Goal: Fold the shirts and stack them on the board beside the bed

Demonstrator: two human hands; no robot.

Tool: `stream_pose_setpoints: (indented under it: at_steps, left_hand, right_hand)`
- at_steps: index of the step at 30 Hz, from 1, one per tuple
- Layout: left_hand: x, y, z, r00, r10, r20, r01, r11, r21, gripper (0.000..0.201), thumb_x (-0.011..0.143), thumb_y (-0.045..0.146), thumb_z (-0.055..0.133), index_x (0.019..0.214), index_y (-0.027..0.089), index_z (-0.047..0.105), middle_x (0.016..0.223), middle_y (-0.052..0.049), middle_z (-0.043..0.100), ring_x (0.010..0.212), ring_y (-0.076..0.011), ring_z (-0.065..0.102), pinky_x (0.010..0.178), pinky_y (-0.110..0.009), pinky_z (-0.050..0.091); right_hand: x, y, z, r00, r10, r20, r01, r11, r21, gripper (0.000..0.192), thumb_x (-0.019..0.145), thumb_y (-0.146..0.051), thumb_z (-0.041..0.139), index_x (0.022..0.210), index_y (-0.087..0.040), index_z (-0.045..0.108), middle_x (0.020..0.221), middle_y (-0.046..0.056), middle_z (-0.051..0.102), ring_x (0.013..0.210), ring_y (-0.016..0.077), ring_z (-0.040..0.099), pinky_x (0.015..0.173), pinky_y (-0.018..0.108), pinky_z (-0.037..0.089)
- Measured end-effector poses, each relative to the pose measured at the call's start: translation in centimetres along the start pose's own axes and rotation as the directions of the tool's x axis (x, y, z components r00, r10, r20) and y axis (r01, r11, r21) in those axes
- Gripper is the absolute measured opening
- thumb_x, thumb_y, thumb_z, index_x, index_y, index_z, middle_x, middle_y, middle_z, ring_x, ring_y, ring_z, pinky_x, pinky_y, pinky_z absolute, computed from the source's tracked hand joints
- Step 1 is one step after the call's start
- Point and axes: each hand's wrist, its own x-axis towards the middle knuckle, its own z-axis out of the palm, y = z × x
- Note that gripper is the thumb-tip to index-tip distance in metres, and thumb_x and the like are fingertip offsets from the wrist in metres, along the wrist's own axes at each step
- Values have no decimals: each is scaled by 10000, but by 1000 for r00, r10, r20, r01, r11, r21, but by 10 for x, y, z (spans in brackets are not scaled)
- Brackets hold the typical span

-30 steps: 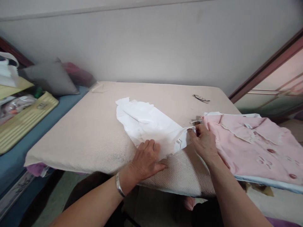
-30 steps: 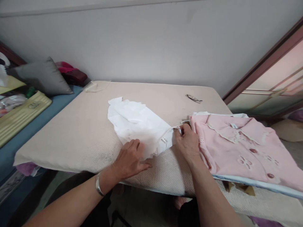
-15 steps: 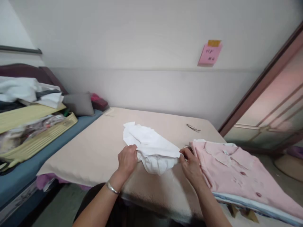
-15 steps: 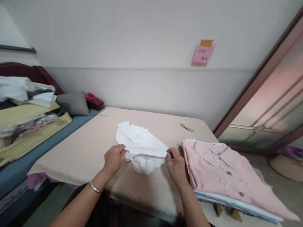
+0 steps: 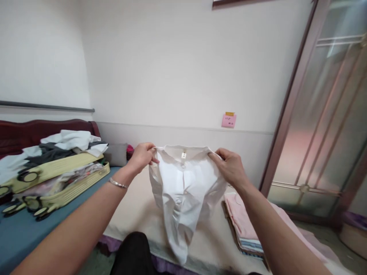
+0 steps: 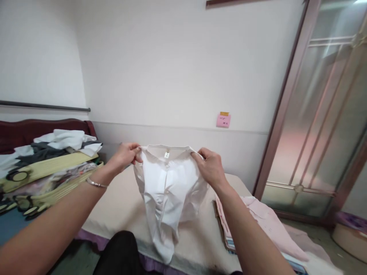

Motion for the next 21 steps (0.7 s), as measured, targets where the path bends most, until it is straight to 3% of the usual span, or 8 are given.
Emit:
stream_pose_setpoints:
  at_steps: [2, 5, 8, 11, 13, 15, 18, 21]
  left_hand:
    - [-7, 12, -14, 994, -89, 59, 101, 961, -258, 82, 907, 213, 537, 856, 192, 598, 682, -17, 678, 652, -201, 722, 641, -290, 509]
    - [-25, 21, -32, 995, -38, 92, 66, 947, -314, 97, 858, 226, 595, 778, 172, 586, 690, -21, 665, 688, -188, 710, 723, -294, 508]
    - [-46, 28, -46, 973, 231, -8, -229, 959, -164, 193, 848, 321, 597, 724, 174, 613, 700, -17, 653, 719, -176, 651, 724, -277, 455]
    - [-61, 33, -52, 876, 482, 13, -479, 868, 132, 239, 863, 377, 557, 710, 200, 608, 698, -5, 641, 701, -172, 575, 670, -277, 386]
    - [-65, 35, -55, 845, 530, 78, -521, 781, 343, 277, 870, 389, 539, 657, 213, 556, 633, 5, 590, 637, -166, 512, 626, -288, 327]
    - [-64, 38, -60, 847, 528, 70, -500, 744, 443, 323, 888, 412, 515, 629, 218, 517, 606, 8, 560, 611, -164, 480, 614, -298, 299]
    - [-60, 47, -73, 841, 541, 6, -487, 752, 444, 362, 914, 454, 479, 634, 225, 506, 606, 13, 558, 619, -167, 484, 622, -299, 310]
    - [-57, 58, -86, 807, 590, -21, -513, 719, 469, 349, 902, 447, 481, 630, 229, 506, 610, 11, 566, 628, -172, 492, 638, -303, 320]
  right_hand:
    - [4, -20, -16, 993, 62, 105, -67, 997, 47, 385, 829, -505, 670, 625, -198, 558, 608, -27, 481, 597, 128, 427, 546, 262, 301]
    - [-1, -44, -39, 933, 177, 314, -236, 959, 157, 445, 802, -561, 704, 628, -198, 516, 597, -40, 432, 547, 107, 378, 492, 251, 245]
    - [-14, -61, -58, 915, 162, 369, -268, 928, 258, 474, 789, -589, 726, 647, -198, 500, 595, -48, 401, 534, 93, 340, 484, 244, 226]
    - [-24, -71, -65, 945, 109, 308, -180, 961, 211, 464, 807, -582, 707, 653, -198, 498, 611, -44, 401, 547, 92, 342, 491, 241, 237]
    - [-27, -72, -66, 931, 100, 352, -135, 988, 78, 492, 793, -572, 716, 604, -195, 463, 593, -43, 381, 547, 92, 337, 488, 242, 229]
    - [-28, -73, -70, 913, 124, 388, -136, 991, 3, 527, 797, -580, 707, 573, -194, 426, 571, -46, 347, 535, 87, 316, 479, 242, 203]
    - [-27, -76, -83, 897, 170, 409, -224, 971, 87, 506, 819, -599, 685, 613, -191, 469, 573, -47, 371, 521, 83, 321, 472, 235, 204]
    - [-31, -79, -97, 811, 194, 552, -338, 926, 170, 417, 745, -556, 779, 721, -172, 617, 649, -22, 525, 556, 102, 441, 493, 224, 296]
